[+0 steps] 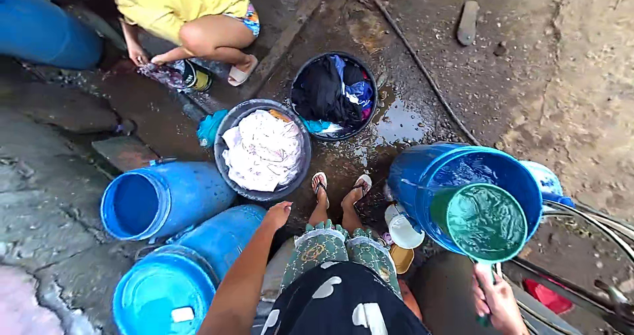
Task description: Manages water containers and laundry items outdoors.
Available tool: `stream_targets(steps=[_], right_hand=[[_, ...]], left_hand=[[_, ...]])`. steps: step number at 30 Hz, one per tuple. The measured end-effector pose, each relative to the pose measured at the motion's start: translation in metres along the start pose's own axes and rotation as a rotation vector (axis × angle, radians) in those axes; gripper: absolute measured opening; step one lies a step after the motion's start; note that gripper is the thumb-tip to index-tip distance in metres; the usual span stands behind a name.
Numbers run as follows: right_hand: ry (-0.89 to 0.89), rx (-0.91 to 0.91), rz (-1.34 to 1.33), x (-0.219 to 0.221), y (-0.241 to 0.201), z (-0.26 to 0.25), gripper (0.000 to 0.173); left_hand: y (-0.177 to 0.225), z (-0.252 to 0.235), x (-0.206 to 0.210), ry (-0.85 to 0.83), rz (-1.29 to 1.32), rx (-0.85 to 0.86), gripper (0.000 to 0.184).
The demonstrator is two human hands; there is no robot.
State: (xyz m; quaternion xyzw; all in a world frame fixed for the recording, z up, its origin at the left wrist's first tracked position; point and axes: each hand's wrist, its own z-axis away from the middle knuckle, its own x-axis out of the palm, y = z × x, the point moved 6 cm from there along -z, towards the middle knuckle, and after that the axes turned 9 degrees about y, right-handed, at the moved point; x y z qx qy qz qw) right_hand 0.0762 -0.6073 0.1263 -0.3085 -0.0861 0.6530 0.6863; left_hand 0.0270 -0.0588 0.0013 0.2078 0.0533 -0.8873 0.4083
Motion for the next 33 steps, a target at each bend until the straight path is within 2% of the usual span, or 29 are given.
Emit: stream_targets(steps=[4, 8, 17, 25, 33], right_hand=[[-0.092, -0.046, 0.054, 0.036, -0.006, 0.026, 0.023], [-0.215, -0.075, 0.078, 0.094, 0.001, 0.032, 0.019], [-0.385, 0.002, 0.245, 0.256, 0.050, 0.015, 0.024], [-0.366, -0.020, 0.623, 0.369, 0.083, -0.005, 0.030], [-0.278, -0.099, 1.133, 0.432, 0.081, 0.010, 0.043]], left_hand=[[0.007, -0.004, -0.001, -0.013, 0.050, 0.022, 0.043], [-0.004, -0.002, -0.003, -0.020, 0.102, 0.036, 0.043], [-0.087, 0.005, 0.003, -0.027, 0.193, -0.013, 0.044], [-0.146, 0.013, 0.017, -0.031, 0.283, -0.051, 0.043], [-0.178, 0.018, 0.030, -0.052, 0.365, -0.081, 0.044]])
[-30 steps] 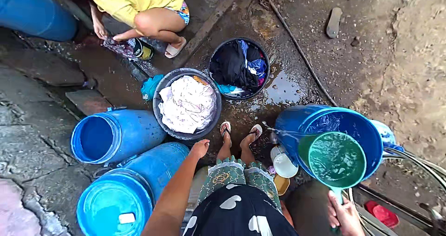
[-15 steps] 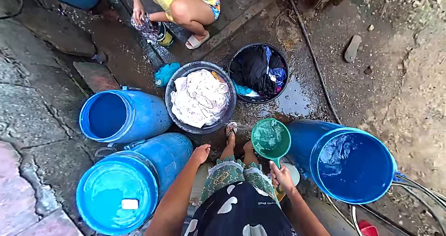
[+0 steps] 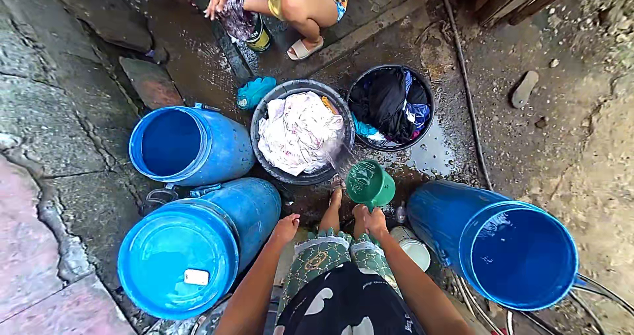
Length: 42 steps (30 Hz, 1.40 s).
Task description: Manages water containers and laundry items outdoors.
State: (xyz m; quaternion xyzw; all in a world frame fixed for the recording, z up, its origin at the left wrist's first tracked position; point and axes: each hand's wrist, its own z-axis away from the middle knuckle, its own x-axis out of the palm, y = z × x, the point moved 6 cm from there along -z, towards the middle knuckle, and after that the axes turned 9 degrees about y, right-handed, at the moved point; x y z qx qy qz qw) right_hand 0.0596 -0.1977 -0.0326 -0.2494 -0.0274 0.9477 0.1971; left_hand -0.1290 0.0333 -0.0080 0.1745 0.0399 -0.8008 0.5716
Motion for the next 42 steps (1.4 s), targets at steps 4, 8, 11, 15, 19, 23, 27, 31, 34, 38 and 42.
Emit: stream_targets(steps=[4, 8, 11, 15, 19, 23, 27, 31, 34, 38, 42], right_hand=[[0.026, -0.002, 0.117, 0.005, -0.025, 0.014, 0.045], [0.037, 0.004, 0.221, 0.007, -0.040, 0.019, 0.046], [0.049, 0.029, 0.279, 0.011, -0.044, 0.023, 0.047], [0.069, 0.028, 0.328, 0.018, -0.049, 0.025, 0.058], [0.059, 0.013, 0.388, 0.025, -0.057, 0.027, 0.074], [0.069, -0.048, 0.434, 0.025, -0.066, 0.035, 0.075], [0.172, -0.231, 0.593, 0.013, -0.056, 0.015, 0.094], [0.172, -0.384, 0.569, -0.035, -0.028, 0.007, 0.079], [0.311, -0.314, 0.369, -0.099, 0.025, 0.026, 0.061], [0.632, -0.129, 0.091, -0.184, 0.138, 0.060, 0.063], [0.859, 0.099, -0.034, -0.241, 0.237, 0.067, 0.056]], left_hand=[[-0.012, -0.003, 0.000, -0.002, 0.018, -0.001, 0.044], [-0.017, -0.004, -0.004, -0.001, 0.031, 0.000, 0.044], [-0.017, -0.004, -0.007, 0.008, 0.039, 0.002, 0.044], [-0.013, -0.005, -0.011, 0.016, 0.039, -0.003, 0.044], [-0.009, -0.006, -0.012, 0.017, 0.035, -0.006, 0.044], [0.000, -0.007, -0.010, 0.016, 0.019, 0.001, 0.044], [0.011, -0.007, -0.009, 0.014, -0.031, -0.015, 0.044], [0.028, -0.010, -0.009, 0.030, -0.061, -0.017, 0.044], [0.045, -0.015, -0.009, 0.046, -0.105, 0.001, 0.044], [0.071, -0.014, -0.006, 0.054, -0.153, 0.004, 0.043], [0.102, -0.010, 0.000, 0.063, -0.203, -0.001, 0.043]])
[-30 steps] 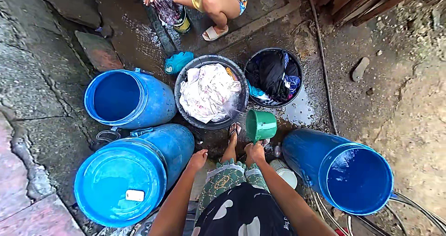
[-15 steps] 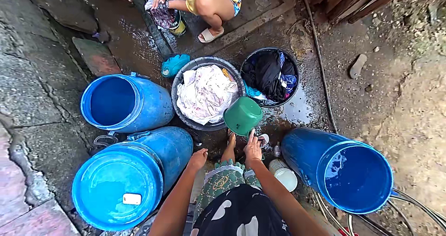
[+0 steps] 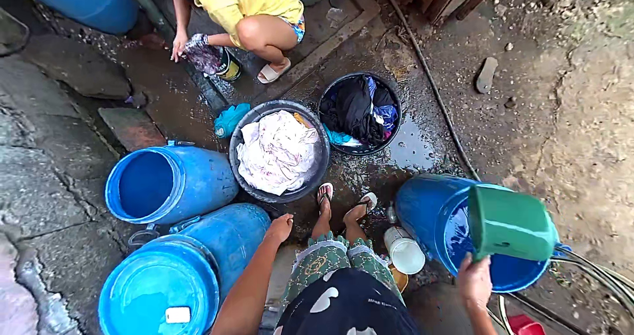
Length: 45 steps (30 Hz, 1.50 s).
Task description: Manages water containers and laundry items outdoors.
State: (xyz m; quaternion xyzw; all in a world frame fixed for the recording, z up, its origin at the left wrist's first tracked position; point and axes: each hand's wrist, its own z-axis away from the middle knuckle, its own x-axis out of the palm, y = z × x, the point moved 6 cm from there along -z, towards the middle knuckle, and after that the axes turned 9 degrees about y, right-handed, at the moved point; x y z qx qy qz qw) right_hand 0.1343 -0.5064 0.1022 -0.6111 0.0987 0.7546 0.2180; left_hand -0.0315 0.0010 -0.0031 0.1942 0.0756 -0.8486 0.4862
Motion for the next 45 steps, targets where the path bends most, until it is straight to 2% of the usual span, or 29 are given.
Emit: stream_targets(steps=[3, 7, 10, 14, 17, 20, 22, 25, 30, 37, 41, 45], right_hand=[[-0.057, 0.116, -0.035, 0.011, 0.049, -0.039, 0.052], [-0.275, 0.348, 0.113, 0.045, 0.082, -0.073, 0.062], [-0.423, 0.428, 0.181, 0.076, 0.080, -0.091, 0.063], [-0.580, 0.419, 0.195, 0.123, 0.062, -0.097, 0.057], [-0.655, 0.432, -0.003, 0.154, 0.065, -0.108, 0.052], [-0.585, 0.565, -0.402, 0.174, 0.092, -0.117, 0.049], [-0.582, 0.732, -0.752, 0.167, 0.106, -0.113, 0.047], [-0.607, 0.791, -0.935, 0.143, 0.121, -0.100, 0.044], [-0.581, 0.728, -0.970, 0.076, 0.135, -0.062, 0.043], [-0.541, 0.591, -1.028, -0.006, 0.130, -0.012, 0.043], [-0.568, 0.486, -1.040, -0.036, 0.107, 0.012, 0.038], [-0.635, 0.401, -1.040, -0.037, 0.066, 0.038, 0.032]], left_hand=[[0.025, 0.000, 0.004, 0.024, -0.043, 0.055, 0.042], [0.054, -0.003, 0.015, 0.026, -0.126, 0.110, 0.042], [0.060, -0.004, 0.022, 0.027, -0.155, 0.089, 0.041], [0.061, -0.003, 0.029, 0.003, -0.198, 0.044, 0.041], [0.067, -0.002, 0.032, -0.002, -0.220, 0.012, 0.041], [0.078, -0.001, 0.032, -0.002, -0.227, -0.005, 0.041], [0.085, -0.002, 0.031, 0.003, -0.215, 0.000, 0.041], [0.094, 0.002, 0.024, 0.006, -0.204, 0.006, 0.042], [0.097, 0.012, 0.016, -0.017, -0.215, 0.024, 0.043], [0.094, 0.018, 0.012, -0.017, -0.195, 0.056, 0.044], [0.090, 0.018, 0.007, -0.025, -0.170, 0.078, 0.043], [0.075, 0.014, 0.001, -0.029, -0.143, 0.104, 0.044]])
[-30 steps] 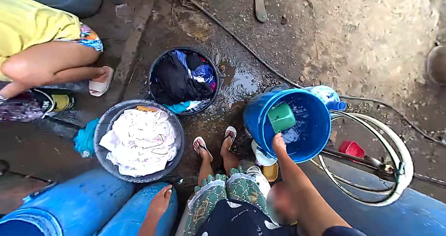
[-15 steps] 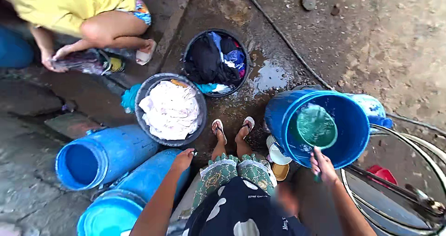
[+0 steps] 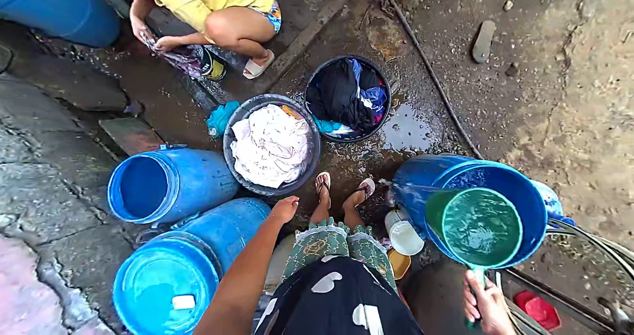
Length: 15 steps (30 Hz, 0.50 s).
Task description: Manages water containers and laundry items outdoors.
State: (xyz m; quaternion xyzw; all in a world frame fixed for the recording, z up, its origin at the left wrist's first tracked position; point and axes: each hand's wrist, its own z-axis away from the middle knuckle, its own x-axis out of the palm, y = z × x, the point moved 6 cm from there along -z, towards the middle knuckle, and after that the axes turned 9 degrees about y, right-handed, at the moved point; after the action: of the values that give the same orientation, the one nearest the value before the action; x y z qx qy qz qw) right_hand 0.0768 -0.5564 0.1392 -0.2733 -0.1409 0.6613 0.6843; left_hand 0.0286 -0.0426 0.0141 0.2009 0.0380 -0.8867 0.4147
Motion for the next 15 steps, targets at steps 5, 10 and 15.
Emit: stream_targets(steps=[5, 10, 15], right_hand=[[-0.146, -0.016, 0.084, 0.082, 0.011, -0.005, 0.024], [-0.264, 0.035, 0.226, 0.177, 0.036, -0.025, 0.026], [-0.318, 0.088, 0.416, 0.262, 0.064, -0.051, 0.029]], left_hand=[[-0.032, 0.001, -0.006, 0.010, 0.064, -0.005, 0.043], [-0.075, 0.003, -0.004, 0.015, 0.127, -0.028, 0.043], [-0.112, 0.007, 0.007, 0.010, 0.187, -0.055, 0.044]])
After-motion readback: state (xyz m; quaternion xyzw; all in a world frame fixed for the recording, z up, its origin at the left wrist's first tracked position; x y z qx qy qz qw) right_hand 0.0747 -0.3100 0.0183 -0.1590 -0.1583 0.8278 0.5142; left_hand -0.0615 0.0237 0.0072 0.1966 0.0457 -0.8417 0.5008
